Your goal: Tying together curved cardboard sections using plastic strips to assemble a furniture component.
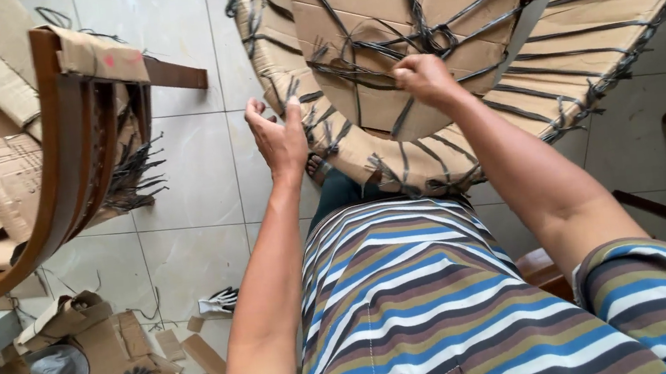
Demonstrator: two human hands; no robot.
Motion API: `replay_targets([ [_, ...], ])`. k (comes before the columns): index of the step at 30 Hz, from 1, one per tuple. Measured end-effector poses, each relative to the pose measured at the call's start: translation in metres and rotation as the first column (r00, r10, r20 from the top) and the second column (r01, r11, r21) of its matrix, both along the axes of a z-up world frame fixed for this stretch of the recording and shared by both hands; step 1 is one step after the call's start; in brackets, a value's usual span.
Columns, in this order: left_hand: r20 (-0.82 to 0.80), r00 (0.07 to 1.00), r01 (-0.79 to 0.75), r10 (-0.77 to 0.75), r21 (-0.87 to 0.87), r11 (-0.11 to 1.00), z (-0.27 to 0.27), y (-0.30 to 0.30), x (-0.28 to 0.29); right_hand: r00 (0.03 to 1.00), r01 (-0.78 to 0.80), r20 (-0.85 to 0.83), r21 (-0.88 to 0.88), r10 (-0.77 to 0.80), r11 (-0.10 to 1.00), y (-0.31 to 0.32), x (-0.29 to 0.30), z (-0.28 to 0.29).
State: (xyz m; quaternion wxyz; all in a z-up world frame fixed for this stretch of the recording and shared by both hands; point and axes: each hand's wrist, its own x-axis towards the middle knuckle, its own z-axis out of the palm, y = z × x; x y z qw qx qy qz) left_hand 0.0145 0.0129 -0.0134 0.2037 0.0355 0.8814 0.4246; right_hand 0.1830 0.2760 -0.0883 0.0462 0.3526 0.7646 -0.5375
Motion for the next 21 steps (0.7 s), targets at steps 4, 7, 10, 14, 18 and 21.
replay_targets([
  [4,-0.050,0.978,-0.203,0.201,-0.039,0.978,-0.027,0.040,0.010,0.929,-0.132,0.366,0.199,0.052,0.971,0.058,0.070,-0.047],
  [7,-0.209,0.952,-0.260,0.225,-0.158,0.953,-0.017,0.051,0.022,0.844,-0.323,0.497,0.168,0.203,0.931,0.066,0.086,-0.081],
  [10,-0.265,0.940,-0.274,0.214,-0.213,0.938,-0.018,0.049,0.021,0.768,-0.521,0.522,0.169,0.373,0.837,0.048,0.087,-0.110],
  [14,-0.326,0.921,-0.303,0.213,-0.254,0.919,-0.011,0.053,0.025,0.681,-0.624,0.529,0.060,0.506,0.779,0.023,0.054,-0.122],
  [18,-0.370,0.905,-0.317,0.212,-0.252,0.914,-0.012,0.052,0.022,0.633,-0.678,0.513,0.005,0.581,0.735,0.008,0.008,-0.131],
  [21,-0.346,0.914,-0.315,0.213,-0.272,0.909,-0.007,0.055,0.025,0.579,-0.694,0.547,-0.058,0.605,0.717,0.002,-0.008,-0.140],
])
